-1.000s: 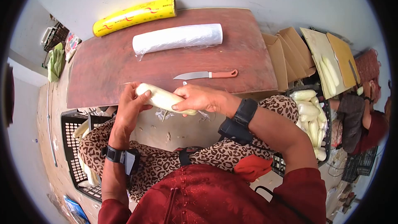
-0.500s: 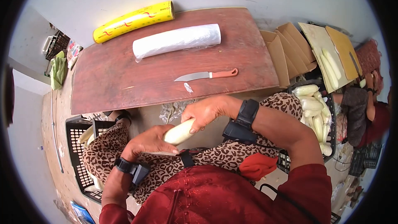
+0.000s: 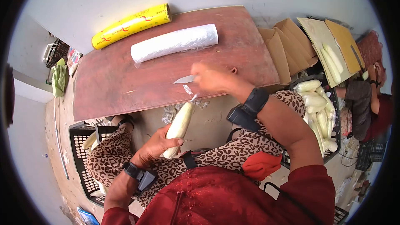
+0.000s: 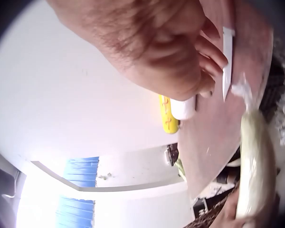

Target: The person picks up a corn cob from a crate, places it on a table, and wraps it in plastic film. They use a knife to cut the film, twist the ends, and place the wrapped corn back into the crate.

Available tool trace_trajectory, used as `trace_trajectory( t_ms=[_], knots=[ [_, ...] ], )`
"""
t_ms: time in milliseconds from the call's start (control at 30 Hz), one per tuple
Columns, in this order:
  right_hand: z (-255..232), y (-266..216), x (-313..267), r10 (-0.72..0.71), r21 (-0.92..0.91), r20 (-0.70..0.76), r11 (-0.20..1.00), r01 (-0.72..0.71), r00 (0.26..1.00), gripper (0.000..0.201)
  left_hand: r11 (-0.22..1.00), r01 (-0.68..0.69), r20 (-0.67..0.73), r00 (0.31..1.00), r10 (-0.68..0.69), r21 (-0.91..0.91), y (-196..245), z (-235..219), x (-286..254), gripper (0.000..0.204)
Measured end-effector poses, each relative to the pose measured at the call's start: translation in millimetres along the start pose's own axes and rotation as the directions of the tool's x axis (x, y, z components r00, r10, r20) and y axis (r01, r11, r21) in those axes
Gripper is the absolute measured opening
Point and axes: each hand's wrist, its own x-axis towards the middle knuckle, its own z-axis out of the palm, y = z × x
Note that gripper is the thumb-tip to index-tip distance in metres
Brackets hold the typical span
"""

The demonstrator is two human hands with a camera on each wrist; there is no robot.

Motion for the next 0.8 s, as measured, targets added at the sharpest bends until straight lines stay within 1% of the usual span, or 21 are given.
trace_trajectory(
  t_ms=[67,167,267,367,467,567,667,767,800],
  knots=[
    [0.0,22.6,2.7,0.015,-0.294,-0.212,0.953,-0.078,0.977,0.024,0.999,-0.038,-0.046,0.998,0.038,0.000,-8.9,-8.9,4.3,0.045],
    [3.3,42.9,-0.7,0.146,-0.342,-0.123,0.922,-0.180,0.982,0.024,0.998,-0.025,-0.096,0.995,0.019,-0.056,-18.2,-17.7,10.3,0.042],
    [6.8,55.9,-1.3,0.120,-0.301,-0.148,0.940,-0.160,0.982,0.022,0.996,-0.055,-0.151,0.988,0.044,-0.071,-25.0,-19.5,14.5,0.040],
    [4.8,55.7,-4.3,0.128,-0.285,-0.108,0.946,-0.154,0.986,0.023,0.998,-0.037,-0.153,0.988,0.027,-0.059,-23.0,-19.8,13.8,0.040],
    [12.7,61.1,-6.6,-0.032,-0.344,-0.243,0.938,-0.055,0.969,0.025,0.992,-0.023,-0.152,0.988,0.005,-0.121,-22.0,-19.0,13.3,0.040],
    [7.1,55.6,-8.4,0.035,-0.071,-0.187,0.996,-0.049,0.982,0.027,0.985,-0.029,-0.127,0.992,0.007,-0.171,-20.0,-20.8,11.0,0.040],
    [14.7,31.4,-19.6,-0.113,-0.005,-0.226,0.993,0.115,0.968,0.026,0.986,-0.025,-0.123,0.992,0.005,-0.163,-20.0,-19.6,10.9,0.039],
    [39.6,6.9,-29.8,-0.062,0.171,-0.125,0.982,0.083,0.990,0.026,0.987,-0.008,-0.119,0.993,-0.011,-0.159,-20.2,-18.8,9.6,0.039],
    [46.5,4.2,-34.1,-0.108,0.197,-0.112,0.972,0.128,0.988,0.027,0.987,-0.003,-0.123,0.992,-0.017,-0.159,-20.6,-18.5,9.8,0.039]
  ],
)
